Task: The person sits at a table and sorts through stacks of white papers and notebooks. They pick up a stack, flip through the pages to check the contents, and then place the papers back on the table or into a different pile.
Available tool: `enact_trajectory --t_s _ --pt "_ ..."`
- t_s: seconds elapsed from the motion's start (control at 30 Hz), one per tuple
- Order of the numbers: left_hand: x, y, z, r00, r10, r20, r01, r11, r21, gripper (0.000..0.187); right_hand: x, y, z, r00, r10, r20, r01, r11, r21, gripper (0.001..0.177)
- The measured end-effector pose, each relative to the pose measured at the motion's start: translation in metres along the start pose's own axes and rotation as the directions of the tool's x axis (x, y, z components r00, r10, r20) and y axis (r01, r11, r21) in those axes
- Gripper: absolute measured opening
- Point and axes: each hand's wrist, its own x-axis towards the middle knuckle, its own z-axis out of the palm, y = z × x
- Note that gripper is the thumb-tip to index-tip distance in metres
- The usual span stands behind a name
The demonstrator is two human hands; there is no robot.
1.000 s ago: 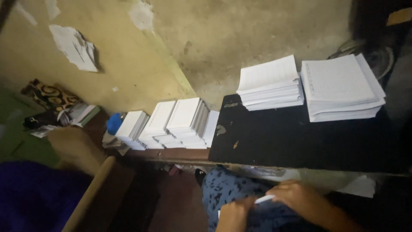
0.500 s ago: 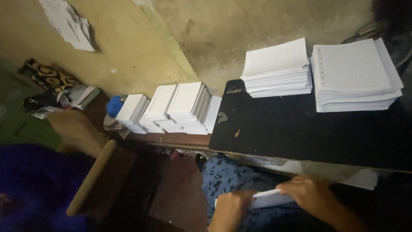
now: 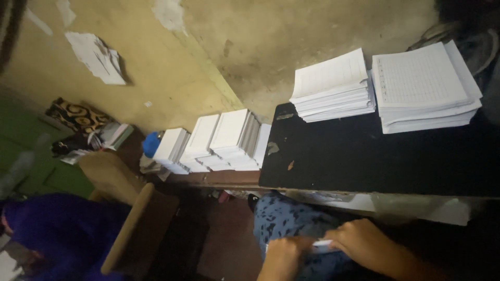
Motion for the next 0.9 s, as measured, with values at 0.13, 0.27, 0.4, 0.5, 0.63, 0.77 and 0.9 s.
enact_trajectory --t_s 0.13,0.27,0.4,0.5,0.63,0.77,0.9 --pt "0.006 0.008 -0.019 0.985 0.16 0.06 -0.163 0.985 0.05 0.031 -0.012 0.002 -0.012 0.994 0.015 0.109 -0.007 0.997 -0.072 0.023" --pt "0.011 0.009 -0.038 0.985 0.146 0.092 -0.157 0.979 0.13 0.024 -0.024 0.017 -0.018 0.991 0.066 0.118 -0.049 0.989 -0.142 0.022" --pt "0.014 0.005 -0.044 0.972 0.211 0.104 -0.22 0.972 0.086 0.011 -0.034 0.009 -0.059 0.957 0.091 0.274 -0.101 0.995 0.021 0.013" --pt "0.017 0.019 -0.064 0.95 0.285 0.129 -0.286 0.958 -0.005 0.025 -0.045 0.028 -0.022 1.0 0.013 -0.019 -0.016 0.99 -0.138 0.025" --pt "0.016 0.017 -0.062 0.963 0.248 0.104 -0.247 0.969 -0.026 0.019 -0.049 0.031 -0.014 0.997 0.026 -0.076 -0.039 0.983 -0.179 0.024" --pt "0.015 0.005 -0.051 0.97 0.213 0.118 -0.209 0.977 -0.042 0.023 -0.051 0.03 -0.027 0.992 -0.026 -0.126 0.013 0.994 -0.105 0.021" --pt "0.011 0.006 -0.063 0.979 0.179 0.096 -0.174 0.983 -0.06 0.013 -0.049 0.04 -0.01 0.989 -0.101 -0.107 0.108 0.992 0.066 0.033"
